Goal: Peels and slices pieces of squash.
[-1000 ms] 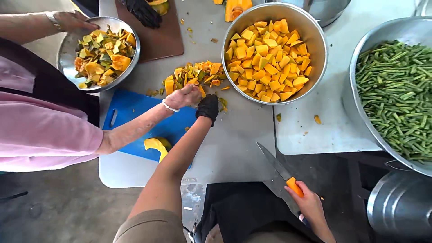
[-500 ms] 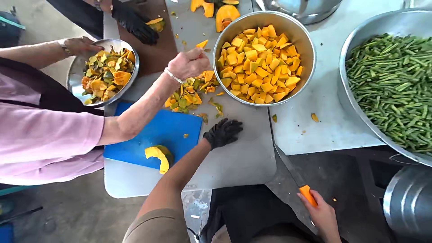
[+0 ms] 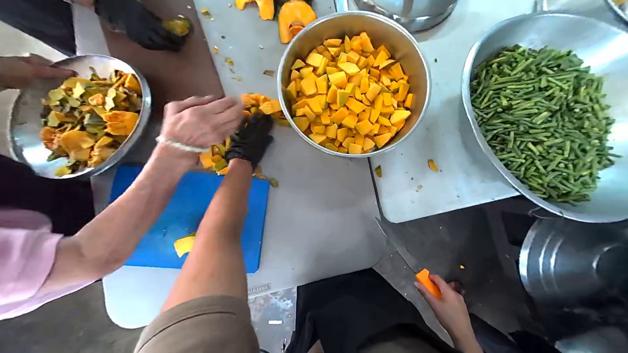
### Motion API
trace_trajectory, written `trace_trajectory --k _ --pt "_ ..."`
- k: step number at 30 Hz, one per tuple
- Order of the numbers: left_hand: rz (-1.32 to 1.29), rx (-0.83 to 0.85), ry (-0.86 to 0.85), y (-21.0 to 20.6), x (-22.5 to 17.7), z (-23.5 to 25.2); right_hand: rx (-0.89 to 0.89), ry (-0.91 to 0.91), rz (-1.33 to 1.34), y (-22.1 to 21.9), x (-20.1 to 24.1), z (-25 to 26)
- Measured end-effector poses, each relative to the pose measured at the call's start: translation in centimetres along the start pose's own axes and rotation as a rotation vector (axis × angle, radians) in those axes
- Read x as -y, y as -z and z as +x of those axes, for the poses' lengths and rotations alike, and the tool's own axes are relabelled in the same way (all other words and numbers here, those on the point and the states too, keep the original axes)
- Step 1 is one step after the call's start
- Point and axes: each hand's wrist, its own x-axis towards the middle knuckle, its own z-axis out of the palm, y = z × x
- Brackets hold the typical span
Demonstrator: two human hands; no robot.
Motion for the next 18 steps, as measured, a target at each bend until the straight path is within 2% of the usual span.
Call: trace_trajectory --k 2,4,6,9,11,14,18 --pt "0.062 -0.324 0.03 -5.6 1.8 2.4 -0.033 0.004 0.02 0.1 0.1 -0.2" --pt "0.044 -0.411 0.096 -7.7 -0.4 1.6 -0.056 0.011 0.057 0.1 0.0 -0.1" --pt "-0.089 -0.353 0.13 -8.3 -5.9 -2.6 -0.076 0.025 0.091 0.1 0.0 -0.1" --pt "-0.351 -0.167 -0.005 -12.0 -15.3 -7.3 -0.109 0.015 0.13 0.0 -0.6 0.3" --pt "-0.491 0.007 -0.096 -13.5 -21.1 -7.1 -0.097 0.002 0.145 0.1 -1.0 0.7" --pt "-0.514 0.028 -0.148 -14.8 -26.9 -3.7 -0.077 0.005 0.134 0.3 -1.3 0.8" --pt "-0.389 0.032 -0.069 -15.3 -29.8 -1.1 -0.146 0.008 0.181 0.2 -2.2 -0.2"
